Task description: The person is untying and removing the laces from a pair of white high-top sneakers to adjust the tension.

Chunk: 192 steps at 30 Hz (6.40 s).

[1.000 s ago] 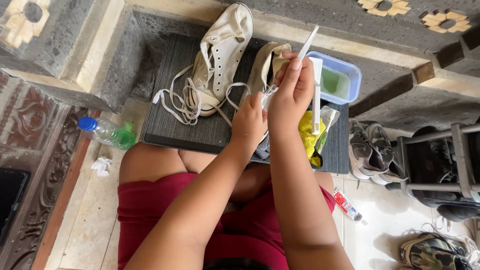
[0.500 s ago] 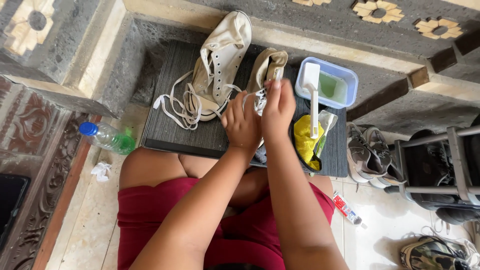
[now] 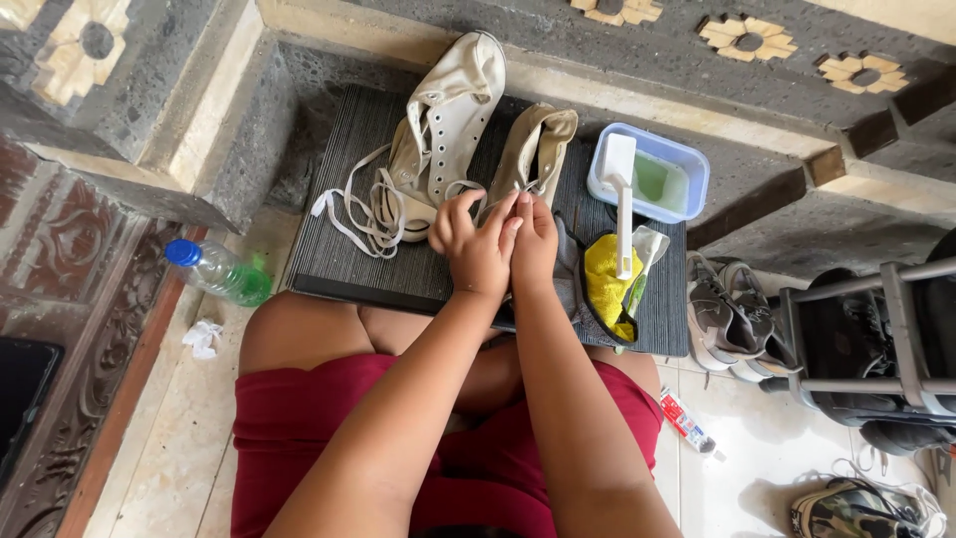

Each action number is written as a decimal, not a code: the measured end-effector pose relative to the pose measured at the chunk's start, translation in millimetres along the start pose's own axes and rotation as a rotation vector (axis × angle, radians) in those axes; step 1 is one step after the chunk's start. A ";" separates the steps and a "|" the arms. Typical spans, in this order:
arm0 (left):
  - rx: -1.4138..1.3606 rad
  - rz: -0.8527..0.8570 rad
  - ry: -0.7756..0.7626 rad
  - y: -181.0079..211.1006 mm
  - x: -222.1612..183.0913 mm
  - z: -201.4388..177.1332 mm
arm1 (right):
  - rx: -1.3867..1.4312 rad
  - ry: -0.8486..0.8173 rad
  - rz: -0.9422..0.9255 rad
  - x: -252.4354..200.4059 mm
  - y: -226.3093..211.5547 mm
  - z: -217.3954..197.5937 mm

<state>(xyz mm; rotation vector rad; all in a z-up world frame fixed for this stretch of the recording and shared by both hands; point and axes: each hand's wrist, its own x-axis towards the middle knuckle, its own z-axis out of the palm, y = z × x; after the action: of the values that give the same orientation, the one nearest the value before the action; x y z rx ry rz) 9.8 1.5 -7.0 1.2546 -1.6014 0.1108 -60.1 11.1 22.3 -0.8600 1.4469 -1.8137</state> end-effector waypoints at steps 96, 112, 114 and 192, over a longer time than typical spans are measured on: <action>-0.502 -0.407 -0.200 9.0 35.5 45.7 | -0.897 0.194 -0.697 47.3 44.3 -23.6; -0.490 -0.253 -0.090 9.7 32.8 50.9 | -0.809 0.222 -0.653 41.5 36.4 -19.7; -0.479 -0.231 -0.074 8.7 32.4 51.8 | -0.806 0.203 -0.654 42.4 36.0 -21.7; -0.510 -0.239 -0.171 7.0 34.7 46.7 | -0.705 0.259 -0.642 41.1 40.0 -26.1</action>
<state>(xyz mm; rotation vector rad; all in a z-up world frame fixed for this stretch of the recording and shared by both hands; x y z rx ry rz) -22.5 -46.7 1.7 1.0563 -1.4819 -0.5370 -101.2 -15.2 -17.6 -1.6313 2.2252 -1.9036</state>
